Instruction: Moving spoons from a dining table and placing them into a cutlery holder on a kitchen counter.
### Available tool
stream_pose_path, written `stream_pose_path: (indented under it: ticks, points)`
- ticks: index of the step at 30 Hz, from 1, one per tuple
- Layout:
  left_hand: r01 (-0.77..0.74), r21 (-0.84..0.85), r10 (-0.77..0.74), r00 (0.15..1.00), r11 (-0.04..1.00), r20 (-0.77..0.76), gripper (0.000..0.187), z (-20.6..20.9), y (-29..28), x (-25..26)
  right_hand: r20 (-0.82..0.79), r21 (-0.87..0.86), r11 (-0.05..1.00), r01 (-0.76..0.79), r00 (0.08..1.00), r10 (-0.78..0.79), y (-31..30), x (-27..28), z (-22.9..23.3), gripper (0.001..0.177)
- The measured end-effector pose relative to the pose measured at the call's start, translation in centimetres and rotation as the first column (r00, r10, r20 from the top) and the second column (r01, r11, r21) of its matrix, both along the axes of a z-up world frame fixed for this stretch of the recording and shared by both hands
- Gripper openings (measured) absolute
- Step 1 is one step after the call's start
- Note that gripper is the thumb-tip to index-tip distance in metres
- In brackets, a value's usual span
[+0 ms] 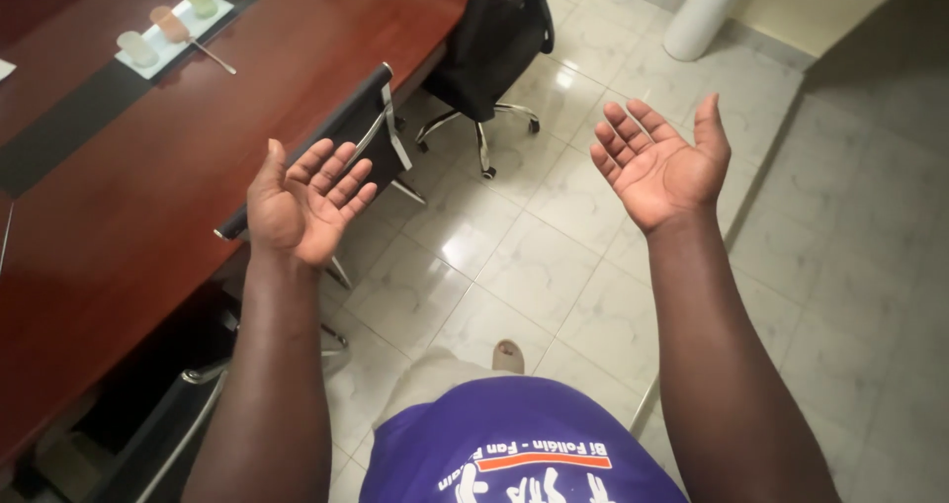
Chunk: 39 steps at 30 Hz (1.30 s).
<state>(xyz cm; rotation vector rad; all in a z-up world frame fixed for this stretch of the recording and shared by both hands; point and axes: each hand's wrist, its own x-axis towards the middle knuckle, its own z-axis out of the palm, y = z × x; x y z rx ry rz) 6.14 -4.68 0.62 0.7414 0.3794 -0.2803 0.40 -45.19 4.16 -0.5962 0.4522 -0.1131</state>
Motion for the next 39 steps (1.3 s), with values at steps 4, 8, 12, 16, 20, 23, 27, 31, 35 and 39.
stream_pose_path:
  ticks: [4,8,12,16,20,23,27,31,35,39]
  points:
    - [-0.045,-0.007,0.045,0.999,0.999,-0.008,0.059,-0.5,-0.8,0.8,0.002,0.007,0.998,-0.062,0.998,0.062,-0.7,2.5,-0.7,0.077]
    - [-0.089,-0.007,0.089,0.996,0.996,0.003,0.060,-0.3,-1.1,3.3,0.005,0.012,0.993,-0.121,0.993,0.121,-0.4,6.2,-0.6,0.075]
    - [-0.113,-0.032,0.114,0.994,0.993,0.006,0.061,-0.5,-0.9,6.0,-0.004,0.011,0.986,-0.166,0.986,0.166,0.3,9.6,-1.0,0.077]
    - [-0.144,-0.046,0.144,0.990,0.988,0.002,0.061,-1.3,0.1,10.2,-0.015,0.016,0.982,-0.186,0.982,0.187,1.2,14.4,-1.4,0.076]
    - [-0.169,-0.086,0.174,0.983,0.982,0.053,0.063,-1.9,1.3,14.8,0.010,-0.045,0.968,-0.247,0.969,0.247,2.1,19.7,-0.9,0.076]
    - [-0.192,-0.115,0.199,0.979,0.975,0.052,0.064,-2.4,2.4,19.0,-0.001,-0.076,0.960,-0.269,0.963,0.270,2.8,24.7,-0.2,0.075]
    - [-0.207,-0.127,0.214,0.976,0.970,0.041,0.064,-2.9,3.2,21.9,0.017,-0.091,0.947,-0.309,0.950,0.312,4.0,29.6,-0.4,0.076]
    - [-0.247,-0.121,0.251,0.968,0.961,0.022,0.061,-2.4,5.1,24.2,0.013,-0.080,0.932,-0.355,0.934,0.357,6.0,33.5,-0.7,0.080]
    - [-0.286,-0.108,0.290,0.957,0.952,0.018,0.062,-2.7,6.8,25.8,0.014,-0.059,0.914,-0.400,0.916,0.402,8.1,36.5,-1.2,0.079]
    - [-0.325,-0.089,0.327,0.945,0.942,0.014,0.063,-2.9,7.8,26.3,-0.006,-0.051,0.894,-0.445,0.895,0.446,10.1,38.6,-1.4,0.079]
